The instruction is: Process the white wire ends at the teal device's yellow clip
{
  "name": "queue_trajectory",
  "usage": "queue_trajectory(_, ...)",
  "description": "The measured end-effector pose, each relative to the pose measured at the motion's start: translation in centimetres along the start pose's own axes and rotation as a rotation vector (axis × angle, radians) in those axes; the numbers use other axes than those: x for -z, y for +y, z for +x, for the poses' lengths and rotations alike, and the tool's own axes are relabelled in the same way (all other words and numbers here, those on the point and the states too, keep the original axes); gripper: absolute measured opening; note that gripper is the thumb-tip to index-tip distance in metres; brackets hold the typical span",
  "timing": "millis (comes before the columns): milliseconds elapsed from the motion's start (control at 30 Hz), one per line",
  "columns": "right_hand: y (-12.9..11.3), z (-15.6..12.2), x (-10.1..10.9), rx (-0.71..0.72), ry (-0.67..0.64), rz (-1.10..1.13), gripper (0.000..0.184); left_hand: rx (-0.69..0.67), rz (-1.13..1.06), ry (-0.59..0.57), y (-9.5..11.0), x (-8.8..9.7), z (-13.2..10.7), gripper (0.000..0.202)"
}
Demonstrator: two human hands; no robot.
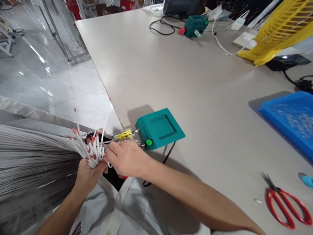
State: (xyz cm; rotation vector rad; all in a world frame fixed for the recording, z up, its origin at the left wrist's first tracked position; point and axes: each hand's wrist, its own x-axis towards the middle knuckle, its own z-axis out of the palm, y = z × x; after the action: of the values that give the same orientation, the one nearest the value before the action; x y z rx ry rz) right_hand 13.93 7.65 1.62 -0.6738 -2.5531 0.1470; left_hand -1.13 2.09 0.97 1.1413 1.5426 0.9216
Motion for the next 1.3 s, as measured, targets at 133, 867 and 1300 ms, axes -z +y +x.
queue_trajectory(133, -0.2, 0.3, 0.5, -0.013, -0.111, -0.077, 0.016, -0.027, 0.038, 0.038, 0.0, -0.1, -0.1, 0.027)
queue_trajectory(867, -0.4, 0.3, 1.5, -0.945, -0.211, 1.186, 0.014, -0.035, -0.202, 0.174, 0.4, -0.4, -0.2, 0.01)
queue_trajectory(1300, 1.0, -0.6, 2.4, -0.037, -0.148, -0.105, 0.021, 0.167, -0.248, 0.079, -0.9, -0.5, 0.8, 0.015)
